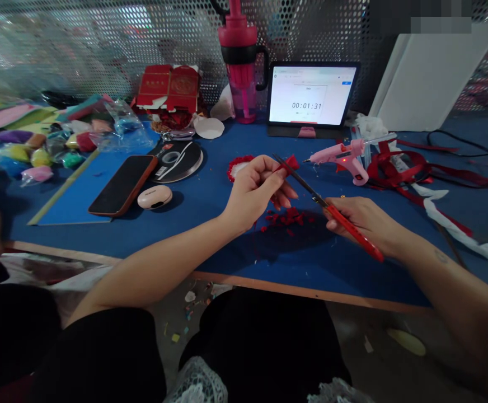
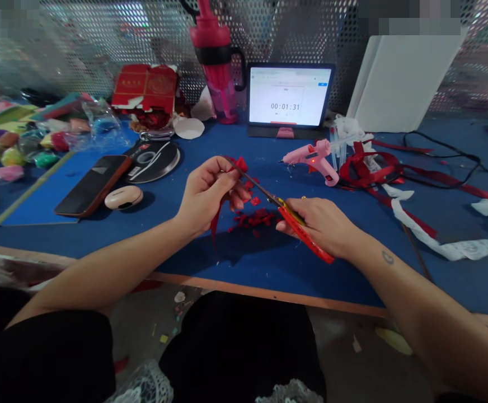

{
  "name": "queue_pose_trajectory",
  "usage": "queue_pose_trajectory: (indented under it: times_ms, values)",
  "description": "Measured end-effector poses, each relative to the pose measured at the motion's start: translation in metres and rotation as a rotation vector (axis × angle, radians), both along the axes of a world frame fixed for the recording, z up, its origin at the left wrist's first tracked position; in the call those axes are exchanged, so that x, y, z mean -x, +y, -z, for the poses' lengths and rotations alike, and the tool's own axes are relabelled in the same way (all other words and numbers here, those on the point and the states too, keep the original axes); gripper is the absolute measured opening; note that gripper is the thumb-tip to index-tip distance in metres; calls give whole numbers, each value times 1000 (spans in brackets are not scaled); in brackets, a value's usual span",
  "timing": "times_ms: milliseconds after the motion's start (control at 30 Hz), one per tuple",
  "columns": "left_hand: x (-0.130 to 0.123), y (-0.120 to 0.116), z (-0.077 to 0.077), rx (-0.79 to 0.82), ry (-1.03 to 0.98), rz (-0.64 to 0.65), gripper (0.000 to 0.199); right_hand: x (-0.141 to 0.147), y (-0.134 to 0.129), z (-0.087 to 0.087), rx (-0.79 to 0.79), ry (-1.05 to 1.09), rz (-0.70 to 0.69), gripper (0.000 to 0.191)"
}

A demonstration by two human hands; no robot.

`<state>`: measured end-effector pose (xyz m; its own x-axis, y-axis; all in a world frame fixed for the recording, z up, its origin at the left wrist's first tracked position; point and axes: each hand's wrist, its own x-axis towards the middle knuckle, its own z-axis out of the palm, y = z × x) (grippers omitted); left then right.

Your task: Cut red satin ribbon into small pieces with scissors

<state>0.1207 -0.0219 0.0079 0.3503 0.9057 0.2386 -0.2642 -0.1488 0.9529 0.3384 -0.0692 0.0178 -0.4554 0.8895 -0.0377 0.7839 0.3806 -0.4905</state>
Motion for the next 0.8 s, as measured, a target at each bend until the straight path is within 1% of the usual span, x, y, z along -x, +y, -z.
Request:
queue_pose_trajectory:
  times_ms: [233,400,667,800]
  values:
    - [0,0,1,-1,-40,48,21,-1,1,4,-19,25,-3,47]
    - [0,1,1,-3,-43,66,22,-1,2,7,-48,9,-2,54]
    - [1,0,-2,8,-38,49,17,0,4,5,-96,-23,41,56]
    - [1,0,-2,0,-10,10,16,-1,3,8,-95,62,54,56]
